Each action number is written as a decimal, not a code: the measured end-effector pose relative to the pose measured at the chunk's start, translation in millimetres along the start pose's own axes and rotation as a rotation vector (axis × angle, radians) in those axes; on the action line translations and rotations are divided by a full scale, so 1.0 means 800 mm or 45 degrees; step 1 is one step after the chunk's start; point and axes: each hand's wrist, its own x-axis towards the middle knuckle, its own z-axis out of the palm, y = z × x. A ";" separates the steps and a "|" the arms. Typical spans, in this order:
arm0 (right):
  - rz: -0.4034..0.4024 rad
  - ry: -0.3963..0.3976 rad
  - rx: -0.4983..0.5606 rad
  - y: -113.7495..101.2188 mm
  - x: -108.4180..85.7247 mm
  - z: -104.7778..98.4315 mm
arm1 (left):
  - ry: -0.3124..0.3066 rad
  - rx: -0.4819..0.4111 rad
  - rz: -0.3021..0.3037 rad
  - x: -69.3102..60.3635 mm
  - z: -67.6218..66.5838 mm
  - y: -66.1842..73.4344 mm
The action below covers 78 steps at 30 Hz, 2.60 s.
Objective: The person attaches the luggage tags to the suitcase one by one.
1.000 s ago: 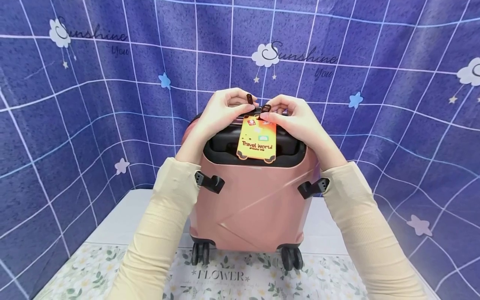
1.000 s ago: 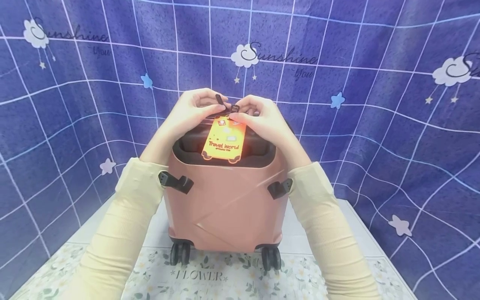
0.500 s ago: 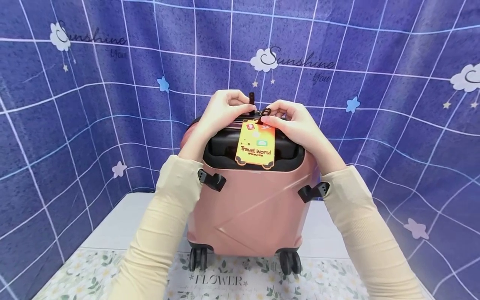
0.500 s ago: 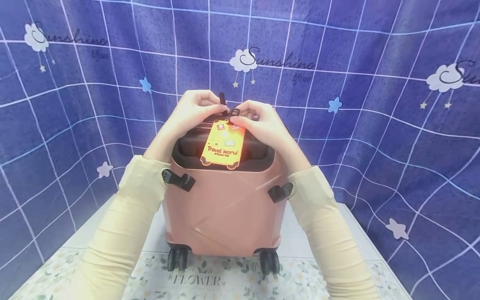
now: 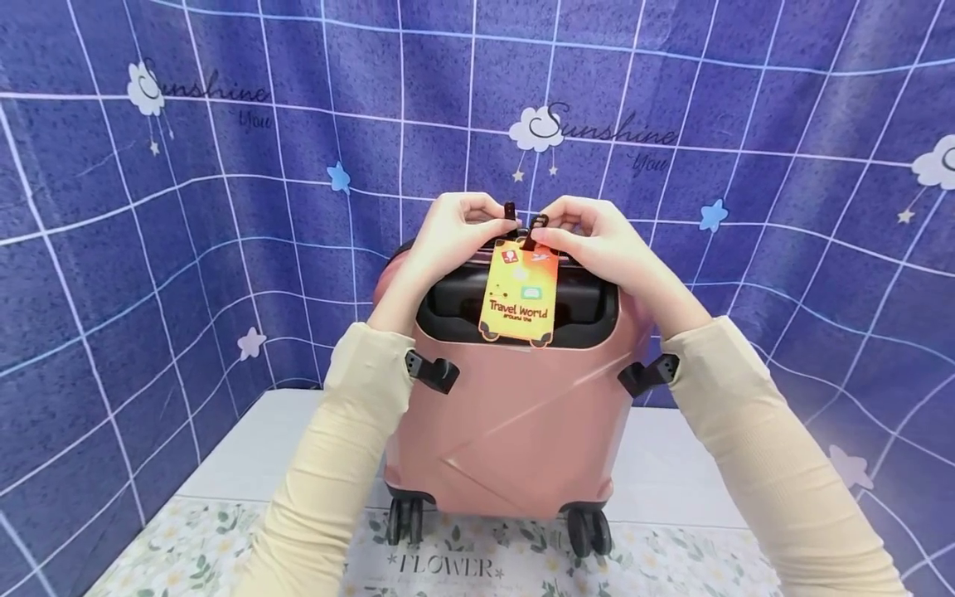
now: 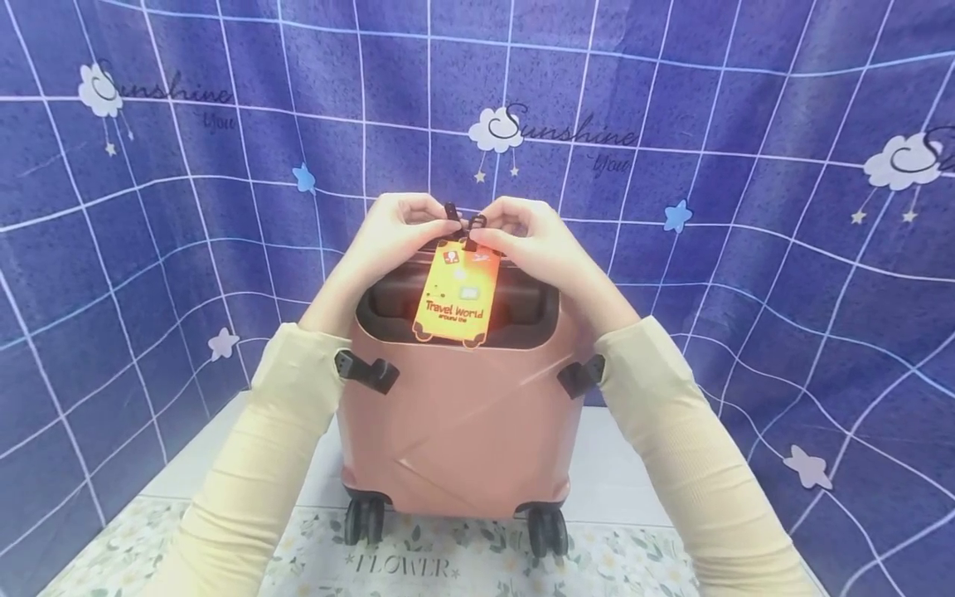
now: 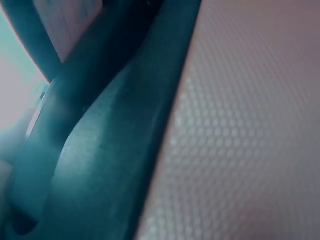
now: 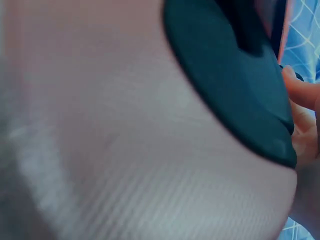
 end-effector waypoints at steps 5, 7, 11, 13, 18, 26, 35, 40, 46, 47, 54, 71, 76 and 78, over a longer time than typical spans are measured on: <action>-0.086 0.076 0.082 0.005 0.006 0.003 | 0.038 0.000 0.004 -0.003 0.004 -0.002; -0.102 0.104 0.104 0.010 0.007 0.004 | 0.048 0.006 0.008 -0.004 0.006 -0.003; -0.095 0.153 0.127 0.015 0.007 0.006 | 0.064 0.012 0.021 -0.004 0.007 -0.003; -0.107 0.172 0.136 0.015 0.008 0.007 | 0.075 0.008 0.035 -0.003 0.006 -0.002; -0.160 0.177 0.268 0.015 0.008 0.004 | 0.086 -0.013 0.050 -0.001 0.004 0.003; -0.094 0.170 0.336 0.016 0.003 0.002 | 0.051 0.129 0.088 -0.001 0.008 0.005; -0.035 0.131 0.181 0.013 0.002 0.003 | -0.057 0.223 0.051 0.000 0.005 0.004; 0.005 0.126 0.143 0.013 0.004 0.003 | -0.063 0.244 0.057 -0.001 0.004 0.007; 0.047 0.104 0.125 0.012 0.006 0.005 | -0.079 0.238 0.065 -0.003 0.004 0.006; 0.048 0.105 0.127 0.012 0.006 0.005 | -0.081 0.240 0.072 -0.003 0.004 0.007; 0.066 0.154 0.124 0.014 0.006 0.004 | -0.122 0.276 0.089 -0.003 0.005 0.008; 0.028 0.080 0.016 0.014 0.008 0.006 | -0.082 0.147 0.055 -0.005 0.004 0.004; 0.082 0.083 0.016 0.013 0.010 0.007 | -0.113 0.125 0.070 -0.006 0.003 0.004; 0.087 0.083 0.012 0.013 0.010 0.007 | -0.120 0.126 0.076 -0.006 0.003 0.005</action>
